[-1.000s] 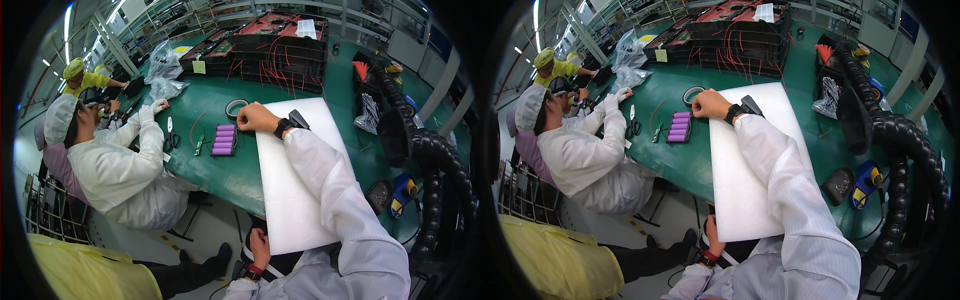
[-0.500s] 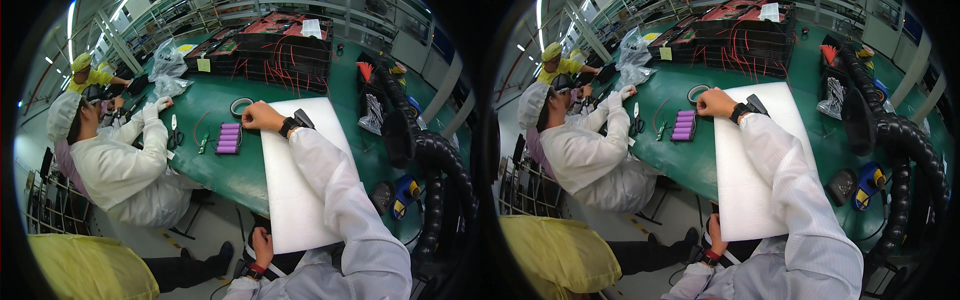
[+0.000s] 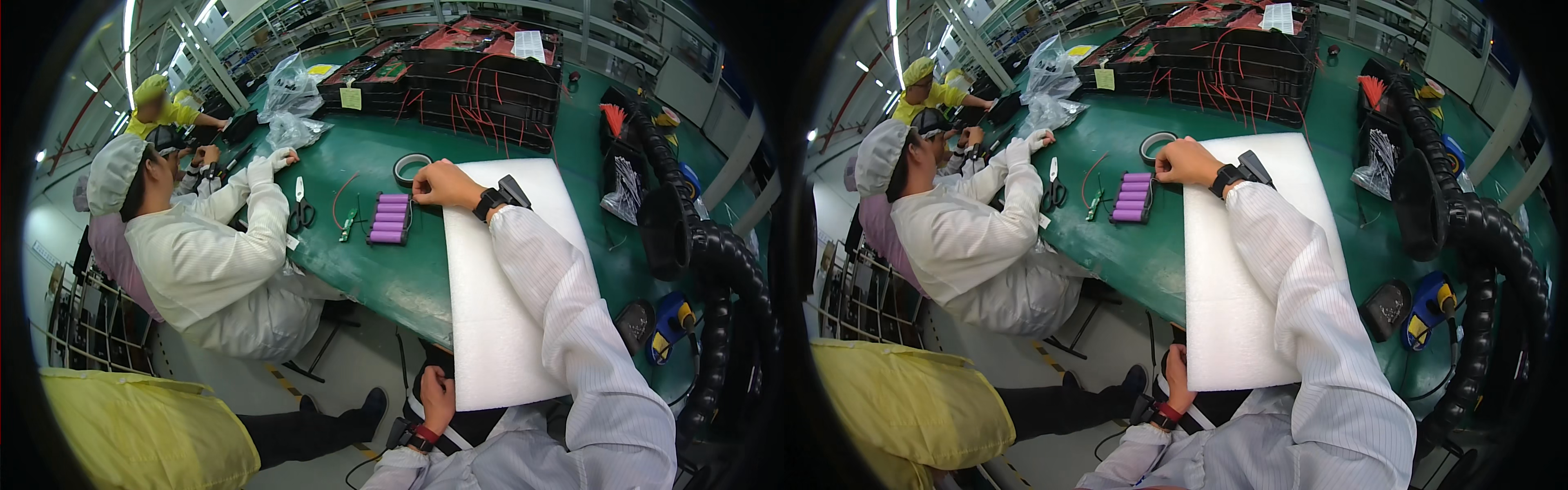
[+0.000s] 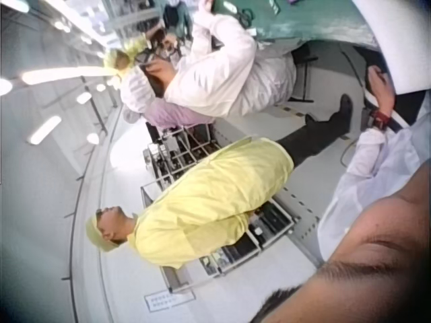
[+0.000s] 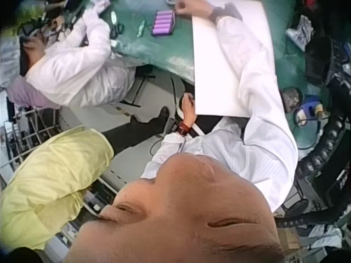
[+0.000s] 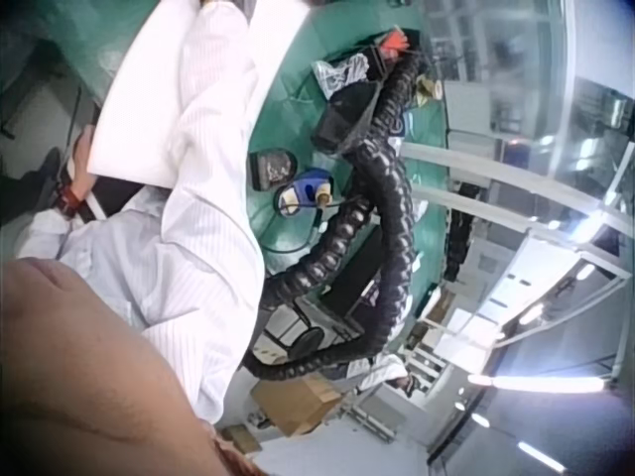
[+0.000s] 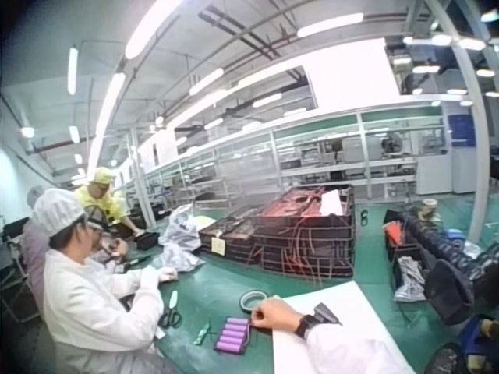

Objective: Soldering components and a PCB onto a lithium-ion battery pack.

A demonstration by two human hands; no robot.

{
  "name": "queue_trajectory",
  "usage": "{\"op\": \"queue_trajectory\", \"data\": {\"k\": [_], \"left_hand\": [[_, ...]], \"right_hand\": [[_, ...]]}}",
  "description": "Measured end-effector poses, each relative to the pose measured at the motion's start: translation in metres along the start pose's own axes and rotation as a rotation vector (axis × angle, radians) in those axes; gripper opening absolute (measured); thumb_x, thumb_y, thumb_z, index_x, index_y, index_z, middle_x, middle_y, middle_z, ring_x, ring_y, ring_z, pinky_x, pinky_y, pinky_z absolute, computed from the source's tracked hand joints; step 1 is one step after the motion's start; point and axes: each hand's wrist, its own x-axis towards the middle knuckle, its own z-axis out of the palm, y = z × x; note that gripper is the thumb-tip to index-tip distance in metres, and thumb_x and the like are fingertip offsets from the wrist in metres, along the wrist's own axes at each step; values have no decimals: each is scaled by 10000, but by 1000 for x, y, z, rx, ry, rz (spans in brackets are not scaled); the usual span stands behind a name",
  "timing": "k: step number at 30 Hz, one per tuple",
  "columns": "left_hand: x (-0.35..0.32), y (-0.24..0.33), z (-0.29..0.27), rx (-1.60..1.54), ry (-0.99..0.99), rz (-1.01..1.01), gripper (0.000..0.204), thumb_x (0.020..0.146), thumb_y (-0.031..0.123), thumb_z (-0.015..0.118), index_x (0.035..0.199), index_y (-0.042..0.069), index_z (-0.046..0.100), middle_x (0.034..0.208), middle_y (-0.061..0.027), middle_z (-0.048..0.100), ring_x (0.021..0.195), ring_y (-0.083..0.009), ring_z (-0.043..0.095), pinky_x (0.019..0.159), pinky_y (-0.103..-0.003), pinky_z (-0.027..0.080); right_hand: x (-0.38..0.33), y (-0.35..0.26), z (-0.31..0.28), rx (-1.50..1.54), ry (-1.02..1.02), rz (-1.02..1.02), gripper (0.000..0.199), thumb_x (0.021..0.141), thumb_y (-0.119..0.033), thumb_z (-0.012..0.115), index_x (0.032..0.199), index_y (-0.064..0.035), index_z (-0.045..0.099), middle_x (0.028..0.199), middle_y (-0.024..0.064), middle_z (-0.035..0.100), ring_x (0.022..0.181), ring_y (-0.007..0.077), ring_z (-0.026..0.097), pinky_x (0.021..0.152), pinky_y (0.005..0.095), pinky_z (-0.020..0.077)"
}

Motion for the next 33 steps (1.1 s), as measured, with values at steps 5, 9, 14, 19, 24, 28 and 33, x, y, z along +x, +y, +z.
{"op": "queue_trajectory", "data": {"k": [5, 9, 14, 19, 24, 28, 33], "left_hand": [[0, -2, 2, 9, 16, 38, 181, 800, -61, 575, 954, -5, 499, 863, -181, 546, 820, -387, 560, 721, -466, 445], [0, -2, 2, 8, 15, 35, 178, 798, -61, 573, 951, -7, 497, 858, -178, 544, 811, -379, 561, 715, -460, 446], [0, 0, 1, 7, 15, 29, 178, 800, -58, 576, 952, -4, 500, 845, -171, 543, 786, -360, 563, 704, -449, 448], [0, 0, 1, 2, 17, 24, 175, 804, -53, 580, 953, -3, 502, 833, -167, 540, 765, -354, 560, 696, -447, 447], [1, 0, 1, 5, 18, 50, 181, 800, -58, 587, 950, -6, 501, 826, -162, 536, 752, -341, 559, 688, -443, 446], [2, -1, 1, -9, 15, 31, 185, 797, -61, 590, 950, -6, 501, 824, -160, 534, 750, -337, 559, 688, -441, 446], [2, 1, 2, -22, 16, 24, 183, 794, -61, 585, 949, -9, 504, 830, -167, 534, 766, -350, 559, 695, -444, 446]], "right_hand": [[1, 3, 1, 2, -12, 10, 161, 814, -243, 744, 799, -83, 734, 779, 55, 726, 765, 213, 692, 841, 341, 457], [0, 4, 2, -1, 14, -9, 154, 803, -253, 744, 785, -101, 735, 755, 47, 720, 746, 226, 688, 817, 349, 462], [1, 2, 1, -31, -13, 7, 160, 818, -259, 738, 801, -100, 734, 777, 43, 721, 769, 215, 686, 845, 349, 428], [0, 2, 0, -6, -26, 17, 165, 823, -268, 730, 800, -105, 733, 781, 39, 718, 778, 215, 681, 861, 348, 413], [0, 3, 2, -34, 43, -41, 157, 798, -258, 740, 781, -102, 740, 733, 51, 719, 727, 241, 690, 774, 351, 498], [1, 3, 2, -20, -23, 9, 166, 824, -271, 731, 807, -106, 735, 786, 39, 718, 778, 216, 680, 858, 349, 417], [1, 6, 3, -40, 38, -31, 157, 802, -271, 742, 779, -116, 738, 730, 42, 717, 731, 238, 684, 805, 355, 474]]}}
